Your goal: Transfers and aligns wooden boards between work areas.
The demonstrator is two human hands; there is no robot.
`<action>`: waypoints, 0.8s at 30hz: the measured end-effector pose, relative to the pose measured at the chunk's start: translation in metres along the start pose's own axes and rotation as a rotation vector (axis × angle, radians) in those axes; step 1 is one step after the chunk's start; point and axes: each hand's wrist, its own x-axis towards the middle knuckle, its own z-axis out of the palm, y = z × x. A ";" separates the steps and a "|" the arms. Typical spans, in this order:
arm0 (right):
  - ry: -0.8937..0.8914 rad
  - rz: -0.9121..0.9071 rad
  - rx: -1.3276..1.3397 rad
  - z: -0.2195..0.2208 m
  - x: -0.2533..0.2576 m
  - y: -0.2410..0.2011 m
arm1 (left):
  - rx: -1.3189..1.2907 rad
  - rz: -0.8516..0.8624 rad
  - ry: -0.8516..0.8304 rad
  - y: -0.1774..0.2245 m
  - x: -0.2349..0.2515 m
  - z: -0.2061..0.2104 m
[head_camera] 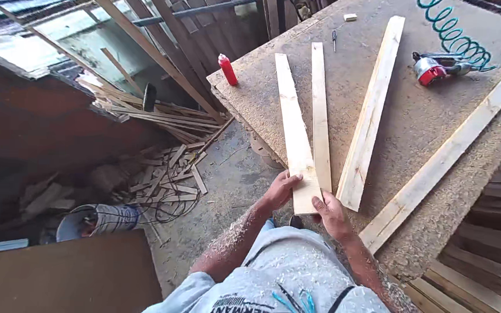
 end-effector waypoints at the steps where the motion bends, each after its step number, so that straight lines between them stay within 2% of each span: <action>1: 0.002 -0.110 0.086 0.001 -0.009 -0.031 | -0.018 0.095 -0.088 0.021 -0.008 0.011; 3: 0.017 -0.327 0.154 0.001 -0.020 -0.081 | -0.018 0.254 -0.245 0.051 -0.019 0.030; 5: 0.044 -0.521 0.173 0.003 -0.019 -0.110 | -0.023 0.299 -0.281 0.073 -0.024 0.049; 7: 0.042 -0.627 0.181 0.005 -0.012 -0.126 | -0.112 0.318 -0.345 0.088 -0.022 0.059; 13: 0.019 -0.634 0.224 0.010 -0.007 -0.142 | -0.215 0.334 -0.352 0.095 -0.019 0.063; 18: 0.003 -0.583 0.261 0.017 -0.012 -0.136 | -0.305 0.230 -0.307 0.079 0.000 0.052; 24: 0.006 -0.543 0.276 0.022 -0.014 -0.128 | -0.408 0.229 -0.442 0.058 0.014 0.047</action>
